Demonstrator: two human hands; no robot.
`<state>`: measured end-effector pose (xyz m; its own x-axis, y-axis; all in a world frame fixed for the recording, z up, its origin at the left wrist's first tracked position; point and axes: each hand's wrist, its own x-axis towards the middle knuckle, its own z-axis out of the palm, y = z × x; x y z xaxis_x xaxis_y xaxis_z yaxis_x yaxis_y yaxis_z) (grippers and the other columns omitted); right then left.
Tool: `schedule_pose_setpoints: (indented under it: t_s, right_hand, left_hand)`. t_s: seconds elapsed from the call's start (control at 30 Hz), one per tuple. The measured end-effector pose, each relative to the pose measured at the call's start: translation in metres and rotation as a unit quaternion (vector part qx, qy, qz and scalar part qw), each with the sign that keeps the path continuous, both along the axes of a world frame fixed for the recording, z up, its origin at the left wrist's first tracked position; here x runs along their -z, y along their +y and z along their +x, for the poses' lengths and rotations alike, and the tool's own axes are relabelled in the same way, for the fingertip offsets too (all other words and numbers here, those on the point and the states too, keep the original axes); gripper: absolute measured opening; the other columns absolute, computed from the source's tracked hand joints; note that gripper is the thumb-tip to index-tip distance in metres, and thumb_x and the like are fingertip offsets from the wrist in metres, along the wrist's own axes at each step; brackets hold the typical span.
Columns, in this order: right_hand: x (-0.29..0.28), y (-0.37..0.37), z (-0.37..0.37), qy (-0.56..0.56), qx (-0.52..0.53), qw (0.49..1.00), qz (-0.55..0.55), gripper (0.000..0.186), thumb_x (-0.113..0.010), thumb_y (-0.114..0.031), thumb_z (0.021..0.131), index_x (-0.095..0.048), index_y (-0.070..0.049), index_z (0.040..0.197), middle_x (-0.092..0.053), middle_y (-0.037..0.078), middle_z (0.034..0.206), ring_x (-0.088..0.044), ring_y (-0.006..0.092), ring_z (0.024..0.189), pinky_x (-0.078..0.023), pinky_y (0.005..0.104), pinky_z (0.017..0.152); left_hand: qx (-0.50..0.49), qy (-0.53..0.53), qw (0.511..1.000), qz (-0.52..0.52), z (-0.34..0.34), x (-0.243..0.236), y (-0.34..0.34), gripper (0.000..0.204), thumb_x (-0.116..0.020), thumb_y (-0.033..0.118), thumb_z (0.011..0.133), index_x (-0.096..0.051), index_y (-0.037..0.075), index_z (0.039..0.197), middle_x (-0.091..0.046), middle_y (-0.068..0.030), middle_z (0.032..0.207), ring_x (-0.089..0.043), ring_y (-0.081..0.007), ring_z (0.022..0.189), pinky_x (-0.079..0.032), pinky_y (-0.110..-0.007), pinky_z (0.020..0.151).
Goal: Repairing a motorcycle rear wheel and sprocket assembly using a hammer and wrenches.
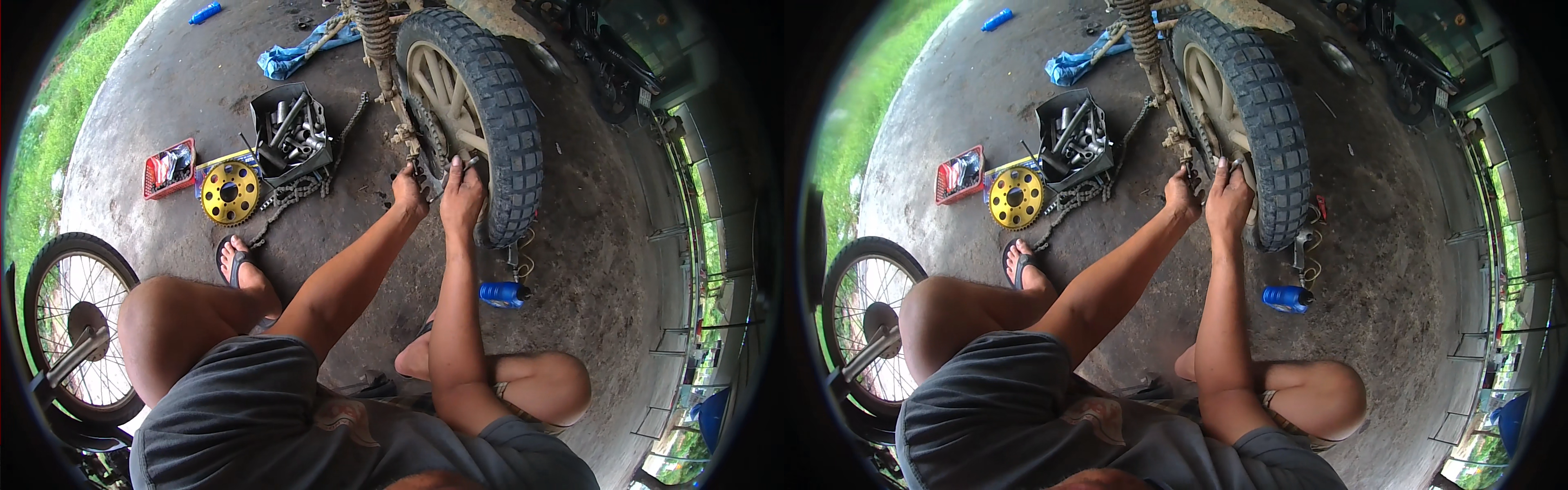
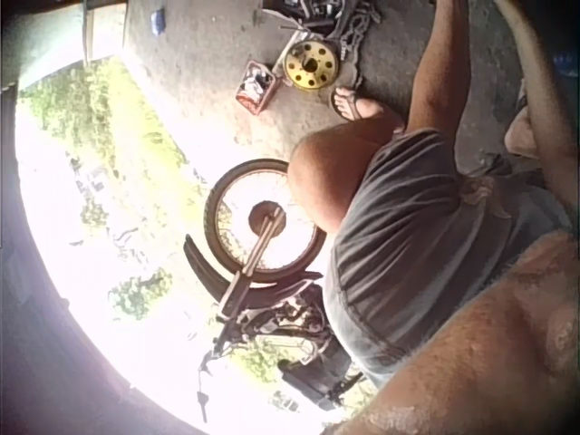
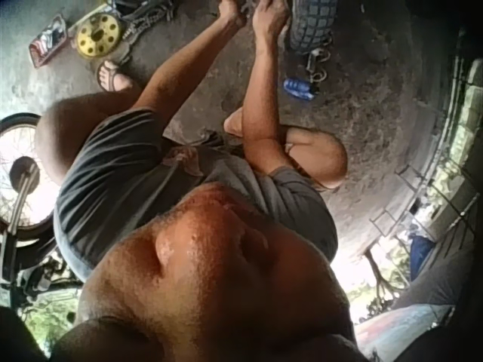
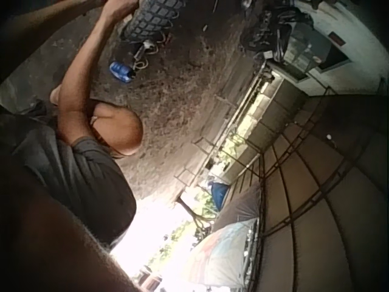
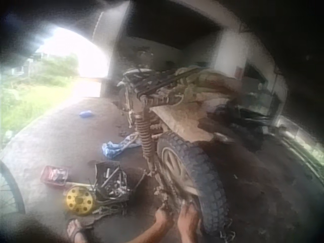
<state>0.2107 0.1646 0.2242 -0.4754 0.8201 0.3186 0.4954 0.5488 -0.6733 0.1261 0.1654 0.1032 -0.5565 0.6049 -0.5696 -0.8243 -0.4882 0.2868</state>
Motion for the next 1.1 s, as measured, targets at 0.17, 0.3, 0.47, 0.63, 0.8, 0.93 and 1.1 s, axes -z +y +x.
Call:
schedule_pose_setpoints:
  t_s: [0.17, 0.3, 0.47, 0.63, 0.8, 0.93, 1.1]
  right_hand:
    - [0.002, 0.001, 0.002, 0.070, -0.020, 0.997, -0.010, 0.045, -0.052, -0.033, 0.113, -0.068, 0.008, 0.122, -0.074, 0.029, 0.109, -0.072, 0.0450, 0.101, -0.055, 0.0491, 0.086]
    - [0.004, 0.000, 0.000, 0.111, -0.041, 0.992, -0.043, 0.045, -0.052, -0.033, 0.113, -0.067, 0.008, 0.126, -0.074, 0.028, 0.110, -0.073, 0.0417, 0.103, -0.055, 0.0465, 0.088]
    - [0.004, 0.000, 0.001, 0.143, -0.040, 0.988, -0.033, 0.044, -0.054, -0.031, 0.113, -0.068, 0.009, 0.124, -0.075, 0.027, 0.111, -0.073, 0.0391, 0.104, -0.055, 0.0444, 0.088]
    - [0.008, 0.004, -0.001, 0.159, -0.040, 0.986, -0.039, 0.042, -0.055, -0.030, 0.112, -0.068, 0.009, 0.123, -0.075, 0.026, 0.113, -0.073, 0.0375, 0.103, -0.055, 0.0437, 0.089]
    - [0.014, 0.007, -0.001, 0.179, -0.041, 0.980, -0.072, 0.042, -0.055, -0.030, 0.112, -0.068, 0.009, 0.122, -0.075, 0.025, 0.111, -0.073, 0.0365, 0.102, -0.054, 0.0436, 0.088]
    - [0.017, 0.008, -0.002, 0.183, -0.039, 0.980, -0.069, 0.042, -0.055, -0.031, 0.113, -0.068, 0.008, 0.120, -0.075, 0.024, 0.109, -0.073, 0.0357, 0.100, -0.054, 0.0434, 0.087]
    - [0.019, 0.009, -0.002, 0.179, -0.033, 0.979, -0.090, 0.044, -0.054, -0.033, 0.113, -0.068, 0.008, 0.120, -0.075, 0.025, 0.106, -0.073, 0.0344, 0.098, -0.054, 0.0436, 0.085]
  left_hand:
    - [-0.015, 0.017, 1.000, 0.016, 0.003, -0.004, 0.004, 0.032, -0.049, 0.042, 0.109, -0.065, 0.015, 0.106, -0.061, 0.0000, 0.099, -0.053, -0.0191, 0.096, -0.043, -0.042, 0.089]
    - [-0.019, -0.031, 0.998, 0.054, -0.003, 0.007, 0.014, 0.034, -0.045, 0.038, 0.110, -0.064, 0.011, 0.106, -0.062, -0.0044, 0.095, -0.058, -0.0231, 0.092, -0.053, -0.046, 0.091]
    - [-0.016, -0.042, 0.998, 0.036, -0.008, 0.017, 0.019, 0.035, -0.039, 0.033, 0.113, -0.064, 0.010, 0.105, -0.062, -0.0070, 0.090, -0.062, -0.0263, 0.090, -0.058, -0.047, 0.091]
    - [-0.033, -0.052, 0.996, 0.072, -0.003, 0.002, 0.014, 0.036, -0.041, 0.034, 0.112, -0.066, 0.010, 0.104, -0.062, -0.0071, 0.089, -0.063, -0.0277, 0.090, -0.058, -0.049, 0.093]
    - [-0.017, -0.048, 0.997, 0.060, -0.001, -0.006, 0.007, 0.034, -0.041, 0.034, 0.112, -0.064, 0.009, 0.105, -0.062, -0.0075, 0.093, -0.064, -0.0294, 0.092, -0.057, -0.051, 0.094]
    - [-0.018, -0.048, 0.997, 0.066, -0.002, -0.002, 0.007, 0.033, -0.041, 0.034, 0.112, -0.063, 0.009, 0.108, -0.062, -0.0078, 0.096, -0.065, -0.0298, 0.093, -0.057, -0.051, 0.094]
    - [-0.026, -0.050, 0.996, 0.064, -0.002, -0.003, 0.010, 0.035, -0.041, 0.035, 0.112, -0.063, 0.009, 0.103, -0.062, -0.0070, 0.093, -0.066, -0.0296, 0.093, -0.057, -0.052, 0.092]
